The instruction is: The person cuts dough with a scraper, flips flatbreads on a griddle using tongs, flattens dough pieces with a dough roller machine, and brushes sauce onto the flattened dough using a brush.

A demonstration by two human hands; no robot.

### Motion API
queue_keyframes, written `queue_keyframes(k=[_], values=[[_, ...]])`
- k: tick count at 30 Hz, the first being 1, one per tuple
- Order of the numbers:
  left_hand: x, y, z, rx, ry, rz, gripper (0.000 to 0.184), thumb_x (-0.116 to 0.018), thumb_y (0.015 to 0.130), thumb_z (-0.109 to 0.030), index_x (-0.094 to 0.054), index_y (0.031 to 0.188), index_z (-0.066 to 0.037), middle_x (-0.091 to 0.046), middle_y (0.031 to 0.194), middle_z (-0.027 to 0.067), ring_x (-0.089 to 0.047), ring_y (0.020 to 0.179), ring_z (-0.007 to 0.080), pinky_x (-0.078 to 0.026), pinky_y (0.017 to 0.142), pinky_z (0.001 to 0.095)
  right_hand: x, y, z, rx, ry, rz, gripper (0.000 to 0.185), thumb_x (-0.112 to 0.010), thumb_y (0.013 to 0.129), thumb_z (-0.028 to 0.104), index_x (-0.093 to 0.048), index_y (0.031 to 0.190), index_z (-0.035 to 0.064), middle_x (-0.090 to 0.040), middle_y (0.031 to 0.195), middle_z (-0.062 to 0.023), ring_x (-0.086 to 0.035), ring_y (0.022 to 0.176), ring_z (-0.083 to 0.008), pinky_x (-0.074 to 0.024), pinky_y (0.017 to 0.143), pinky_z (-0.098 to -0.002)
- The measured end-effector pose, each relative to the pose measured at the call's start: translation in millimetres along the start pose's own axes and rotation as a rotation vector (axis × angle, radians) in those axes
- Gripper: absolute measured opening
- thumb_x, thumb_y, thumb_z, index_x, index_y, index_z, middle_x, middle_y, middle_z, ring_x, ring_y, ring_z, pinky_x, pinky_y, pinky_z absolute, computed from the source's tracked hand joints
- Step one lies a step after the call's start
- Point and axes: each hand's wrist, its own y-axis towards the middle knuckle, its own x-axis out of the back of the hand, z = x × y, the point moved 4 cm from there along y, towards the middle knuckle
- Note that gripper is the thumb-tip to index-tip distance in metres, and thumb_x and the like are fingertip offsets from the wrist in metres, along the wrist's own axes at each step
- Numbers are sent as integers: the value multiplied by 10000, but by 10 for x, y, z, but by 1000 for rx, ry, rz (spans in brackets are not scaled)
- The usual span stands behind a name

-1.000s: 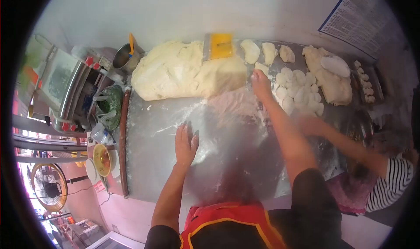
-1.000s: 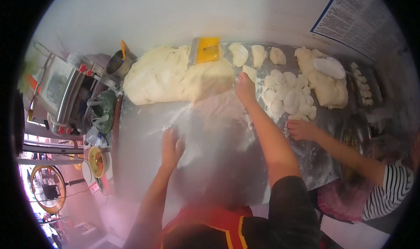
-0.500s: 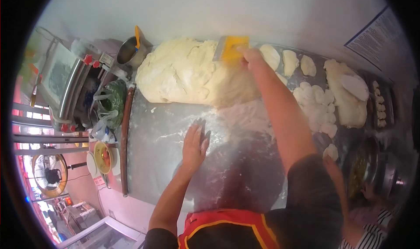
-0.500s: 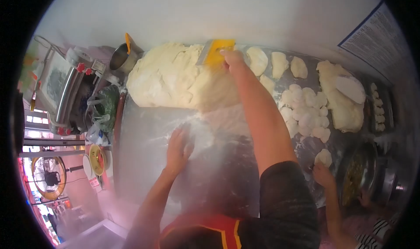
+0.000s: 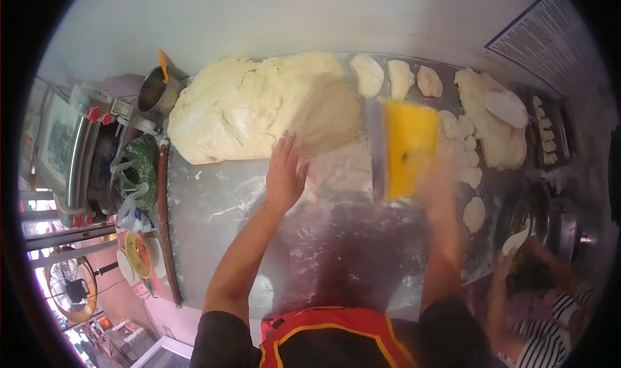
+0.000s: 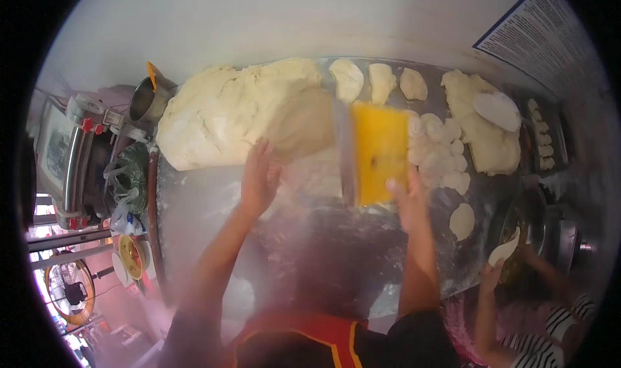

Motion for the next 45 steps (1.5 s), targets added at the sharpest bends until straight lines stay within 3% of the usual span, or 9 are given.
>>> queue_keyframes(k=[8,14,20,25,31,35,39,42,45], values=[[-10,149,-114,-69,32,42,505,-610,783,-77,-428,1249,-5,-393,1328,171,-328,1261,357,-294,1038,428,-271,-1163,-572,-368,-244,490,369,-576,833,151,-511,1166,5,-582,1048,-88,-525,982,-159,-400,877,-297],[-139,62,-233,-67,30,56,462,-598,801,-91,-448,1229,-3,-410,1315,178,-339,1253,365,-297,1033,430,-270,-998,-906,-217,-570,638,295,-577,808,244,-560,977,3,-596,934,-199,-570,881,-330,-433,781,-392],[-148,-252,-369,0,-108,61,446,-558,825,-84,-440,1246,6,-413,1318,193,-341,1252,380,-276,1048,432,-328,819,-292,170,-346,-80,478,-596,763,220,-491,1167,-14,-567,1119,-215,-546,1035,-341,-425,876,-392],[127,-666,-509,129,-110,158,467,-553,821,-81,-426,1264,-5,-409,1318,205,-348,1249,380,-272,1056,427,-606,2131,-516,119,-502,-25,587,-706,686,240,-498,1165,-28,-572,1121,-198,-555,1050,-286,-438,870,-357],[222,-1050,-327,234,-135,243,548,-601,788,-80,-394,1291,-15,-389,1327,211,-345,1245,385,-288,1045,422,-704,1868,-47,172,-460,93,392,-705,664,183,-555,990,23,-606,972,-150,-581,937,-273,-450,774,-389],[236,-898,-382,275,-293,122,620,-675,742,-93,-396,1291,-19,-392,1323,210,-372,1237,353,-313,1025,404,-963,648,551,712,-444,-23,245,-673,689,112,-531,879,48,-563,795,-106,-571,826,-207,-446,705,-342],[469,-609,-500,374,-618,72,640,-718,719,-100,-412,1273,-2,-464,1254,168,-452,1169,270,-380,959,357,-1344,20,736,372,-45,520,252,-680,731,144,-541,923,56,-584,876,-102,-559,820,-172,-442,697,-343],[475,-906,-64,770,-934,266,568,-712,724,-62,-460,1228,10,-571,1096,99,-556,1008,195,-451,858,304,-1508,663,279,453,89,322,292,-677,745,208,-562,953,38,-586,860,-93,-548,784,-166,-436,688,-321],[784,-1361,264,1053,-912,93,517,-691,740,-51,-481,1208,16,-594,1043,80,-589,918,175,-470,818,287,-1070,1714,92,25,126,-99,372,-676,720,212,-534,956,-37,-589,888,-170,-571,827,-266,-452,748,-358]])
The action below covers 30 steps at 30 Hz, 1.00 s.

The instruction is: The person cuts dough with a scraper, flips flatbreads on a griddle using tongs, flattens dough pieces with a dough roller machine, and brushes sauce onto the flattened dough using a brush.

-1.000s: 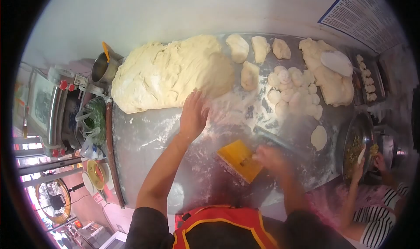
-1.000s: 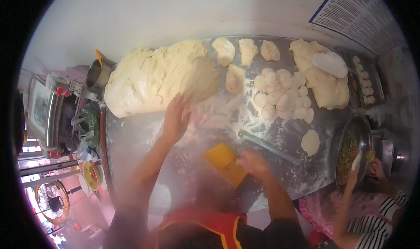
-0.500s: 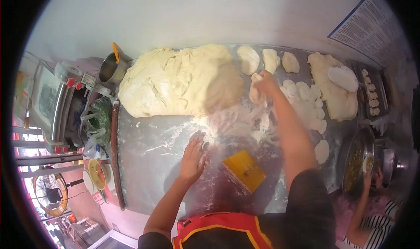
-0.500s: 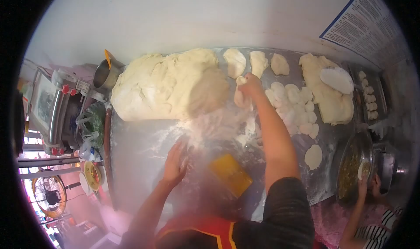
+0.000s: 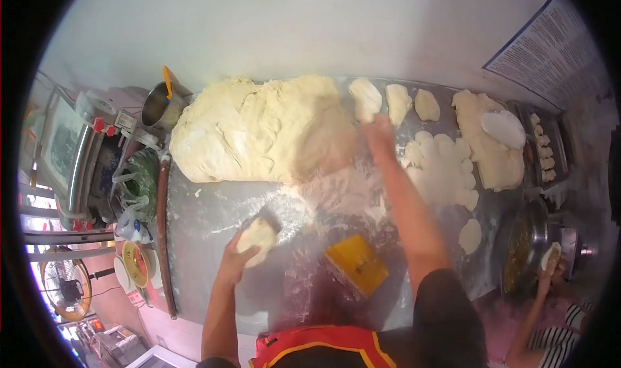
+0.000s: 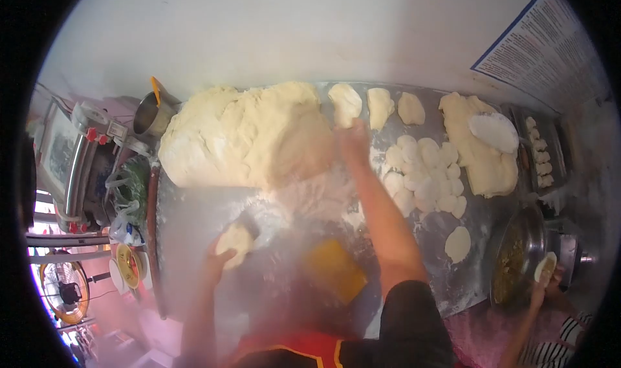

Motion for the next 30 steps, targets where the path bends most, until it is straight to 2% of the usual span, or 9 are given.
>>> queue_keyframes(k=[3,7,10,13,20,23,24,26,30], values=[[552,-77,235,49,-198,-47,501,-663,773,-90,-470,1221,25,-584,1069,92,-574,954,171,-465,827,287,66,826,-482,53,-210,-362,506,-704,679,260,-527,1003,-86,-602,987,-208,-597,915,-286,-465,766,-363],[903,-101,374,4,23,-193,472,-616,825,-165,-466,1231,23,-577,1075,95,-560,965,160,-461,813,280,-135,1605,-738,-305,-300,-7,476,-706,662,239,-554,998,-62,-596,1050,-208,-587,958,-337,-460,809,-383],[902,-123,362,83,96,-294,455,-590,848,-215,-478,1219,22,-580,1053,91,-561,928,150,-459,784,267,-166,1083,-45,-103,-304,-223,348,-669,686,177,-561,951,-23,-610,978,-181,-598,882,-326,-465,749,-387],[998,-75,628,22,95,-342,448,-592,851,-234,-492,1206,20,-582,1035,83,-564,893,142,-459,756,257,-305,915,-8,629,-346,-236,214,-635,718,87,-521,887,22,-550,776,-60,-525,657,-197,-452,620,-320],[888,-51,513,9,-182,-298,400,-583,863,-218,-514,1181,16,-602,1008,74,-591,858,142,-472,742,254,-465,-758,425,579,-149,173,362,-663,727,88,-502,1042,12,-554,924,-65,-543,851,-162,-466,731,-294],[926,-21,636,-15,-245,-299,378,-571,869,-201,-520,1174,17,-607,1003,72,-595,858,145,-475,749,258,-1065,-1432,366,-166,293,832,331,-613,792,136,-496,1073,5,-556,1035,-122,-534,985,-224,-444,847,-332],[922,-35,648,-26,-268,-292,374,-568,870,-197,-520,1173,17,-607,1003,71,-595,859,146,-476,752,260,-1174,-1527,295,153,202,967,305,-573,809,145,-498,1065,-3,-556,1045,-130,-533,998,-267,-431,876,-364],[969,-46,682,-31,-261,-298,367,-564,871,-191,-520,1171,18,-606,1006,72,-593,863,147,-477,757,263,-1184,-1045,87,789,-129,536,336,-569,815,138,-486,1108,-5,-551,1099,-142,-544,1017,-265,-449,850,-362],[992,-63,706,-51,-228,-351,360,-557,871,-186,-520,1162,23,-599,1016,74,-587,874,147,-476,764,267,13,444,-107,426,-243,-355,431,-608,794,242,-514,1127,-16,-547,1098,-188,-518,1027,-280,-401,890,-357]])
